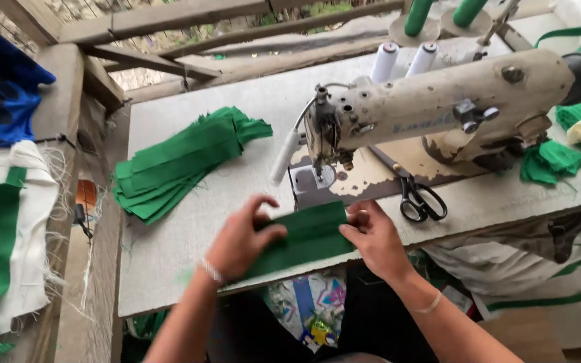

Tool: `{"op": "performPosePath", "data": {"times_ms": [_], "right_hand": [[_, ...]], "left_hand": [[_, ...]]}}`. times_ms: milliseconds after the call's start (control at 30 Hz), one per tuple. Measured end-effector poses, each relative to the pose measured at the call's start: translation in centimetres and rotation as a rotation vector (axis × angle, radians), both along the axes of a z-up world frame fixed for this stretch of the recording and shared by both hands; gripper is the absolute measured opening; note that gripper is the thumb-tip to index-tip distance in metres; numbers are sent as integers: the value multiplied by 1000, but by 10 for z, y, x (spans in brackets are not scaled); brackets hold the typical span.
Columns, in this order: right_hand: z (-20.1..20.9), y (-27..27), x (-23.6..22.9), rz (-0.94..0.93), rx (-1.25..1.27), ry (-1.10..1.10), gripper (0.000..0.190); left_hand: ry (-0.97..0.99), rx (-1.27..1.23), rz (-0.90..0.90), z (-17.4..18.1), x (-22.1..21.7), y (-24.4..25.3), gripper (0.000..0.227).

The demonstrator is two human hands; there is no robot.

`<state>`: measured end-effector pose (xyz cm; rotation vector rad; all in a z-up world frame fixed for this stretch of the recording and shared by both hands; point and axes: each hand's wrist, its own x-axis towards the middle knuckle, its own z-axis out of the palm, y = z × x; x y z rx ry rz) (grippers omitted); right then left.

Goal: Assembling zipper sliders onto zipper tapes at a sewing workstation

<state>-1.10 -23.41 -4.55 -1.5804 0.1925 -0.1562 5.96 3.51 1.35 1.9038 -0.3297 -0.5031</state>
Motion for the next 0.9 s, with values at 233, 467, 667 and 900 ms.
{"op": "performPosePath", "data": {"times_ms": [233,467,667,900], "right_hand": [[-39,-13,46,-16,-1013,-167,38],[-35,-24,66,314,-1374,-560,39],[-17,-53,74,286,-1402,-624,34],[-48,-49,92,427,-1306,-713,41]], "left_hand": [[-515,798,-342,-63,83,-32,13],[-1140,380,-145,-86,50,-51,26],[-991,375,-183,-120,48,-63,34],[-894,445,-211,-130,64,-65,36]]}}
